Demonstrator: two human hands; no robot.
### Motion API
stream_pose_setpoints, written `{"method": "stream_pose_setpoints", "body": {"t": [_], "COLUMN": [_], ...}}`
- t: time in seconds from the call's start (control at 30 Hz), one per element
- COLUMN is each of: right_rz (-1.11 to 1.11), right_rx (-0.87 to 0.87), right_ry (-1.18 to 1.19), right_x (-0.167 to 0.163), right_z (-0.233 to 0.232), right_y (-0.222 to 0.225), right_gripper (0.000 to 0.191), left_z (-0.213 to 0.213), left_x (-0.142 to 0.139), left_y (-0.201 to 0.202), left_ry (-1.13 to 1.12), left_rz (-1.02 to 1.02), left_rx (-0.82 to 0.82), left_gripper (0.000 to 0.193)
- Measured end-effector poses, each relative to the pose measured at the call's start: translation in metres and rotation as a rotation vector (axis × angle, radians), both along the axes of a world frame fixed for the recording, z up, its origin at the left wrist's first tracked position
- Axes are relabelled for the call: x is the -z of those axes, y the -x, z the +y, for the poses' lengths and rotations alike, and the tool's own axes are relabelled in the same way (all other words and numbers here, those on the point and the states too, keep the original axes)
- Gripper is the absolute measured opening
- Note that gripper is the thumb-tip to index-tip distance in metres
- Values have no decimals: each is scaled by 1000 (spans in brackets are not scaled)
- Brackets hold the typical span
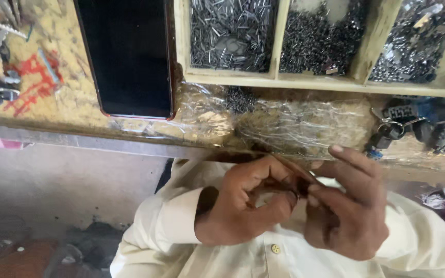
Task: The person assembles small key cylinders by inserting metal pins into a cylindrical housing and then attaching a blue plastic cap. The person repeats this process multiple times, handling each component by hand and placing finished units on the workbench.
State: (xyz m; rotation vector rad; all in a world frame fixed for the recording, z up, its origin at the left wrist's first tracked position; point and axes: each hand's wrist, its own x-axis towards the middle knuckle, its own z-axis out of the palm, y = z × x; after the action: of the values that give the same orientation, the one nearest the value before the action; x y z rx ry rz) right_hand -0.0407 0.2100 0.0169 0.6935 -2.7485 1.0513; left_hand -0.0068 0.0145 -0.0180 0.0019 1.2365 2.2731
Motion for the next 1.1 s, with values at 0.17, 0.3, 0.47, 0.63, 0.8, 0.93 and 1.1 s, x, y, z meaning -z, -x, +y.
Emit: {"method": "stream_pose_setpoints", "body": {"t": [0.17,0.3,0.47,0.63,0.8,0.93,1.1], "right_rz": [-127,-53,80,173,119,142,91], "right_rx": [234,217,192,161,219,117,249], "right_ry": [0,113,99,108,75,108,148], "right_x": [6,19,28,38,38,29,27], "right_z": [15,13,-1,0,1,-1,-11], "right_y": [-28,-49,-58,-61,-61,-52,-46], "right_gripper": [5,2,13,12,9,15,14], "left_z": [12,17,10,10,19,21,23], "left_x": [-8,-7,-3,-1,-2,-1,2], "left_y": [-6,-1,4,3,-1,-5,-9], "left_ry": [-266,-175,-46,38,-18,-54,8], "left_rz": [-258,-241,-91,3,-130,-165,-139], "left_rx": [-140,-90,105,76,65,5,-6], "left_gripper": [9,6,6,6,7,8,9]}}
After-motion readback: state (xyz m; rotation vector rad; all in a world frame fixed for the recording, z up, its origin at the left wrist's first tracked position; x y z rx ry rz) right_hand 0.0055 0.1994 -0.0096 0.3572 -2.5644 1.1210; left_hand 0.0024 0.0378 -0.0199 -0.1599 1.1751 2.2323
